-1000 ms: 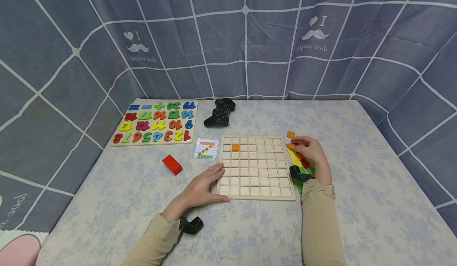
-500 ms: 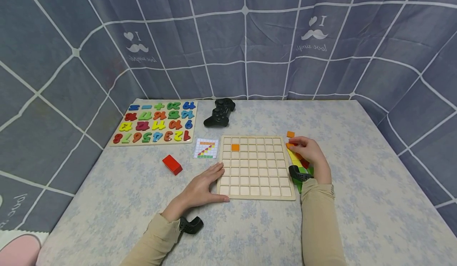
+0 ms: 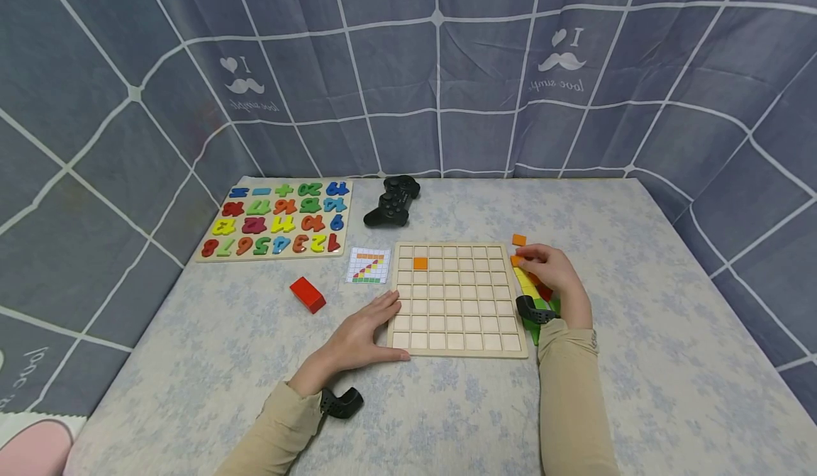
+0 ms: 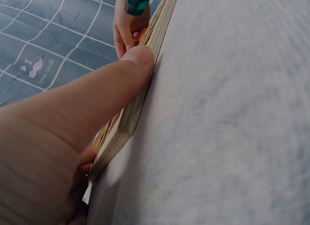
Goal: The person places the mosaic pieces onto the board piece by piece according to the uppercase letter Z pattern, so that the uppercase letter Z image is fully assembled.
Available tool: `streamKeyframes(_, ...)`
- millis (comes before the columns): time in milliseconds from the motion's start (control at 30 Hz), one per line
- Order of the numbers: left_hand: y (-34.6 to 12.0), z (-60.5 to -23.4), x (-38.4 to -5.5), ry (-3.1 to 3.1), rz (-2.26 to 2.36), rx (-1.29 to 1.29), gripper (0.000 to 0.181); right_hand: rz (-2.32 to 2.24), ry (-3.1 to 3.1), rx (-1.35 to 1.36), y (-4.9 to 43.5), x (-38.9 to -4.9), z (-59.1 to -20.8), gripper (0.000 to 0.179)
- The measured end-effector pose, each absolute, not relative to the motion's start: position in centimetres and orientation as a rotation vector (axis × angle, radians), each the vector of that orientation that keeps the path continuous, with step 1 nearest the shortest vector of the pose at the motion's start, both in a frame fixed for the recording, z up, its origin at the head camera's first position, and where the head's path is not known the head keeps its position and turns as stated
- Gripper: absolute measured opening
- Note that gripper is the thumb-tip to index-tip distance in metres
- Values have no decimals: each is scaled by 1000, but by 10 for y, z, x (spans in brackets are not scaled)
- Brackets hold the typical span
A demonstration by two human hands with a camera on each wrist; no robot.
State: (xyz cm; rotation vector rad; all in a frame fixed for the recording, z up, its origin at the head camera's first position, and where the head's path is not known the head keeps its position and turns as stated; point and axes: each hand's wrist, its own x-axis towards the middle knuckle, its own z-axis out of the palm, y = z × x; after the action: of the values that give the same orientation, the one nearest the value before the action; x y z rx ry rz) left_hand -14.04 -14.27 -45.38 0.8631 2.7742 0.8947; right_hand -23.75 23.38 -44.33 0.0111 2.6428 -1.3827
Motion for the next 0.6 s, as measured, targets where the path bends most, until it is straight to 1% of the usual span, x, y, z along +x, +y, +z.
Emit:
streamKeyframes(233,-143,-453,-140,2772,894,861,93,-1424,2639,51,233,-237,-443,37)
streamKeyframes(600,-143,-453,-140,2772,886,863,94,-1526,2654,160,223,-237,-431,32)
